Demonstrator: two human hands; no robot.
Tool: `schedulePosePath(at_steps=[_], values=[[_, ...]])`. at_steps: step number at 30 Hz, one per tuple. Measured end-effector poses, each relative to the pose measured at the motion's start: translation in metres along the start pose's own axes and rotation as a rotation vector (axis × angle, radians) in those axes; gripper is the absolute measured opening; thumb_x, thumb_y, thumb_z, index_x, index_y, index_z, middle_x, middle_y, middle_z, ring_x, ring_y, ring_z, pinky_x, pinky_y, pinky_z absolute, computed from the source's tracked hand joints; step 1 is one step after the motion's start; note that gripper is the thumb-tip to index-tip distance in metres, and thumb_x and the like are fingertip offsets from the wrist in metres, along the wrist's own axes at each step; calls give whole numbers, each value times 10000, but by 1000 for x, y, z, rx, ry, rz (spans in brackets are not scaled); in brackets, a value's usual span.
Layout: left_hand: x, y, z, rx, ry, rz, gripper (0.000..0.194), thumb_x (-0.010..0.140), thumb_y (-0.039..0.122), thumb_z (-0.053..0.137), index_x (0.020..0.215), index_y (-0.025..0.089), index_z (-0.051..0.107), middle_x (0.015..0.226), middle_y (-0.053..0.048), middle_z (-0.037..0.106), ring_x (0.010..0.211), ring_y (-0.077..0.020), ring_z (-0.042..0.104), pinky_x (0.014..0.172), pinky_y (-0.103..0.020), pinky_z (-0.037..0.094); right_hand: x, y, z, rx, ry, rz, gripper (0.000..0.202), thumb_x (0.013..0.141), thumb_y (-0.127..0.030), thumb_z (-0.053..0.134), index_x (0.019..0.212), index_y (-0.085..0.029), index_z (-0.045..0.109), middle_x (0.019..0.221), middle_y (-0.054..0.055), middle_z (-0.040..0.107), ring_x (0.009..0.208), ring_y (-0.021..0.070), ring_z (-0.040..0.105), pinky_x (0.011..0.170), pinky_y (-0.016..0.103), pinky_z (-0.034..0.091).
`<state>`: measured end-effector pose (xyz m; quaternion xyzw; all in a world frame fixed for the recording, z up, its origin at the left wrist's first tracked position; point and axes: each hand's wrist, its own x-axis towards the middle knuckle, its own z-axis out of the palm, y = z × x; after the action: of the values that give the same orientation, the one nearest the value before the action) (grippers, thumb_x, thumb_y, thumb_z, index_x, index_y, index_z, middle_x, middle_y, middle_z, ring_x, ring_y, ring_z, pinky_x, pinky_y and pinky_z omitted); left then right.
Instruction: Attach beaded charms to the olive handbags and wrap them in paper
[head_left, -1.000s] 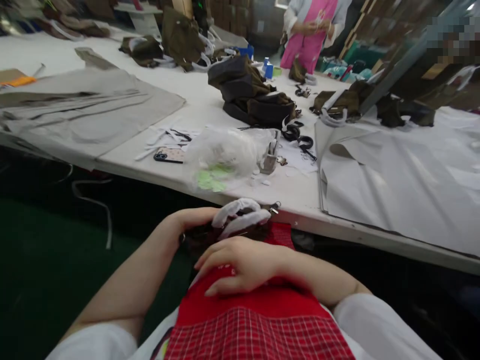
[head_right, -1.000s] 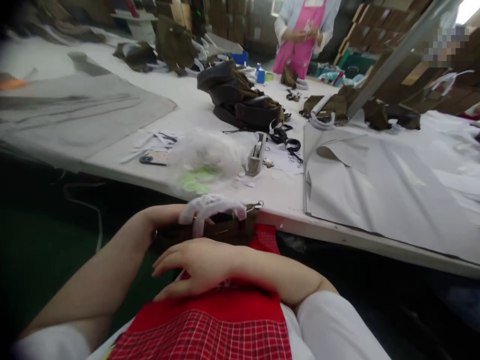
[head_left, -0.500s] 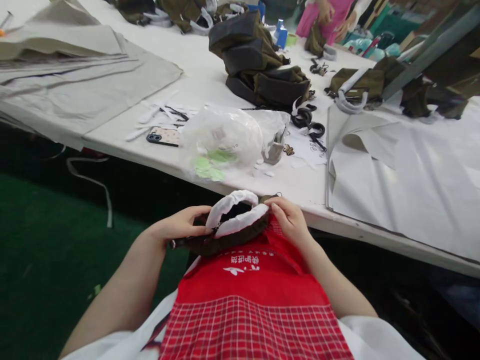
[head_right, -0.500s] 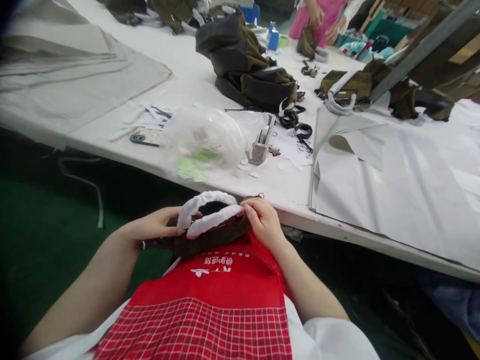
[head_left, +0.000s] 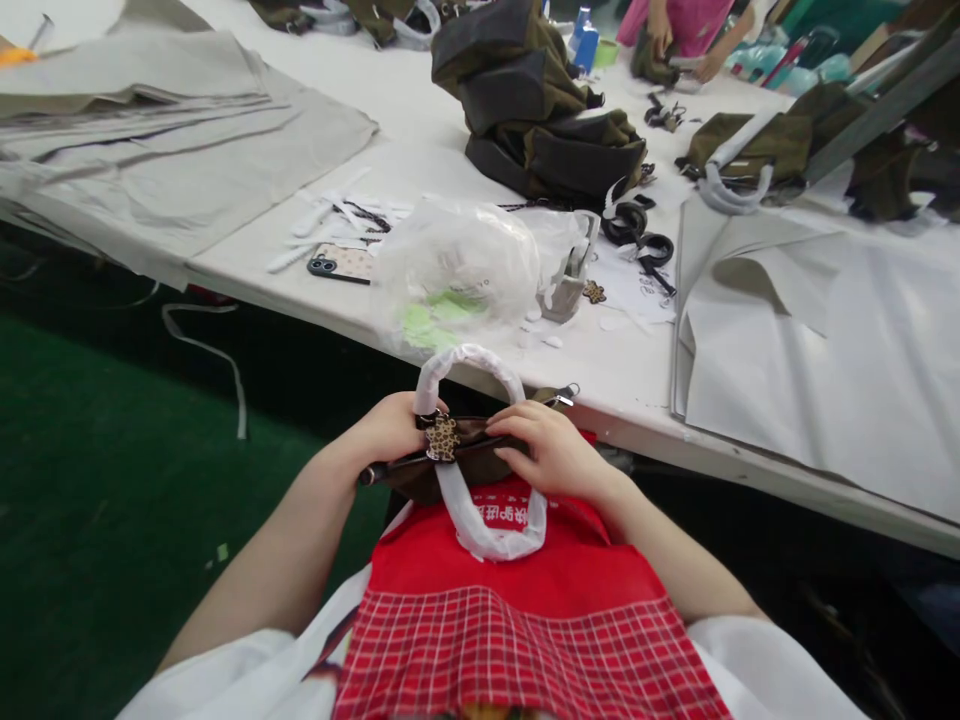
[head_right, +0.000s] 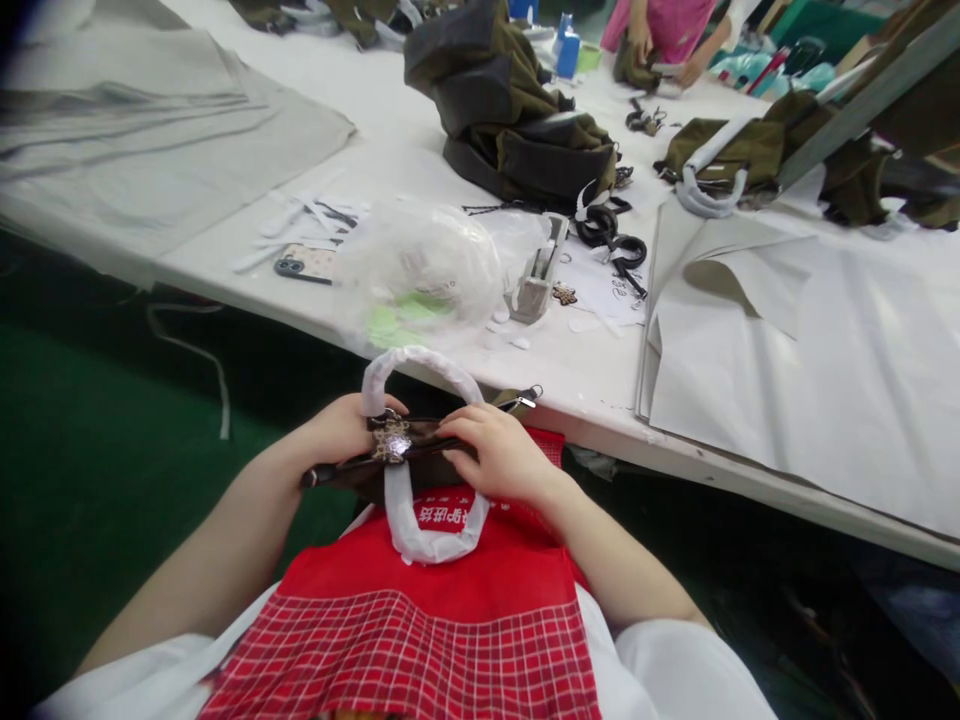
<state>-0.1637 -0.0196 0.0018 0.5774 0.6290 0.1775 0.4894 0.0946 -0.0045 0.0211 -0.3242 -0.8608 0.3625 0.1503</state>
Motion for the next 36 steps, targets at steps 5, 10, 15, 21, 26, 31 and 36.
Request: schedulePosePath(at_steps=[5, 10, 15, 21, 26, 31, 36], values=[[16, -16, 6, -340, 32, -144, 149, 561, 262, 729, 681, 179, 698, 643, -13, 686, 624, -192, 627, 633, -301, 492, 15, -21, 28, 15, -413, -206, 374, 869, -142, 467, 1197, -179, 642, 1159, 77, 684, 1042, 205, 616, 962, 330, 437], [33, -40, 10, -672, 49, -293, 456, 741, 602, 566, 637, 166, 649, 540, -39, 589, 489, -144, 534, 505, -280, 458, 12, -28, 53, 10, -515, -252, 336, 890, -165, 449, 1147, -154, 665, 1074, 91, 697, 963, 198, 628, 898, 306, 451], [23, -40, 6, -791, 23, -248, 435, 756, 572, 629, 742, 143, 700, 589, -11, 575, 524, -111, 519, 512, -226, 430, 10, -23, 56, 32, -459, -163, 303, 933, -220, 442, 1106, -159, 682, 1061, 90, 696, 952, 195, 634, 880, 303, 456], [8, -37, -5, -428, 190, -194, 455, 755, 558, 591, 898, 140, 700, 746, -53, 673, 572, -144, 549, 439, -213, 377, 10, -24, 59, 51, -422, -93, 266, 913, -215, 489, 1063, -166, 703, 1028, 83, 707, 941, 194, 638, 877, 294, 460], [-5, -37, -3, -294, 347, -87, 556, 783, 661, 521, 901, 148, 699, 687, -37, 659, 566, -154, 566, 477, -238, 420, 11, -24, 60, 67, -395, -77, 259, 898, -203, 510, 1065, -165, 704, 1026, 80, 710, 949, 198, 641, 883, 297, 465], [-19, -42, -13, -413, 281, -49, 442, 659, 557, 732, 862, 170, 667, 629, 19, 611, 517, -109, 512, 493, -223, 391, 11, -24, 57, 82, -400, -50, 257, 895, -202, 518, 1070, -163, 702, 1048, 82, 711, 971, 197, 641, 906, 296, 461], [-31, -61, -29, -378, 252, -147, 388, 673, 490, 741, 887, 176, 664, 627, 23, 616, 486, -94, 494, 451, -208, 353, 10, -25, 58, 86, -402, -14, 253, 889, -207, 529, 1070, -168, 702, 1059, 79, 710, 978, 198, 642, 908, 301, 462]])
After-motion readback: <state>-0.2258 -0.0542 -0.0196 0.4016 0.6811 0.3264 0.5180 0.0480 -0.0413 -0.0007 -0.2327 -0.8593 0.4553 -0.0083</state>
